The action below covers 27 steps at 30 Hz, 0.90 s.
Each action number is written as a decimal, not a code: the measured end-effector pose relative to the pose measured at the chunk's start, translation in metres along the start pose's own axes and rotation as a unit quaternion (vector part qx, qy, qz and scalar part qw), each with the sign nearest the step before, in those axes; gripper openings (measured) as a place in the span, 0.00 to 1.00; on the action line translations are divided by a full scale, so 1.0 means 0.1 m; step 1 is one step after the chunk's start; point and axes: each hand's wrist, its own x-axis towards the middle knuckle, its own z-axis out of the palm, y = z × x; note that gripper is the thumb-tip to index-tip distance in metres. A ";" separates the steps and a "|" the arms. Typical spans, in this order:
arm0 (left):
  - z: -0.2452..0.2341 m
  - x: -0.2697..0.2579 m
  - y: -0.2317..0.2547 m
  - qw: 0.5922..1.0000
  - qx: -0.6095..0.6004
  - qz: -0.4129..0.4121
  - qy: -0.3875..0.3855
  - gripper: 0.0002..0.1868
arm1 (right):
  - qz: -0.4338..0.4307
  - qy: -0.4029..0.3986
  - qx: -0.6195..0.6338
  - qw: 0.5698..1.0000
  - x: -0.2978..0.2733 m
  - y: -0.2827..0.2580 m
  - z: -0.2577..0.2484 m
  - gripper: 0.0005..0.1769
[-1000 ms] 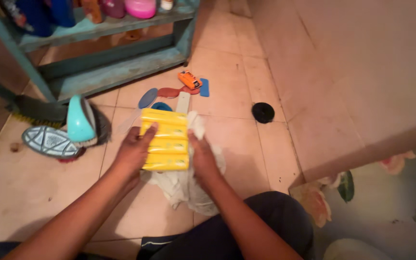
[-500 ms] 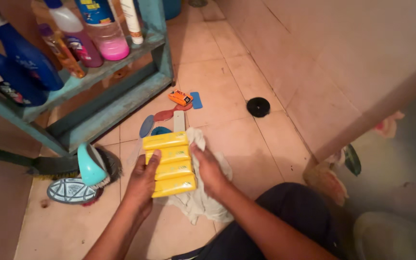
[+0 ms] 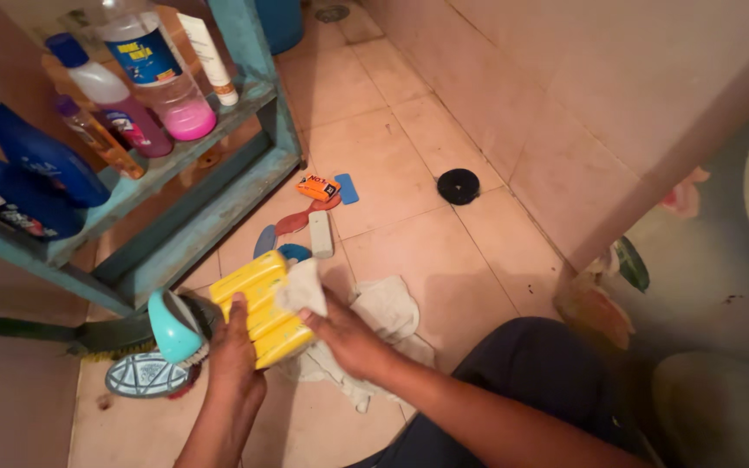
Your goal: The person sits on the floor and wipes the surface of several yellow soap boxes with a white cloth. After cleaning the yellow boxes, the person places them on a nearby shelf and then wipes an orange soap box in the same manner.
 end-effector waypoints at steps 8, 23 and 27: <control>0.09 -0.02 -0.12 0.996 0.082 0.015 0.014 0.20 | -0.166 0.076 -0.304 0.935 -0.09 -0.21 -0.05 0.28; 0.15 -0.04 -0.42 0.981 0.192 0.039 -0.015 0.15 | -0.250 0.061 -0.468 0.846 0.05 -0.43 -0.33 0.29; -0.13 0.18 -0.45 0.993 0.078 0.082 -0.020 0.13 | -0.281 -0.011 -0.466 0.839 0.01 -0.58 -0.15 0.31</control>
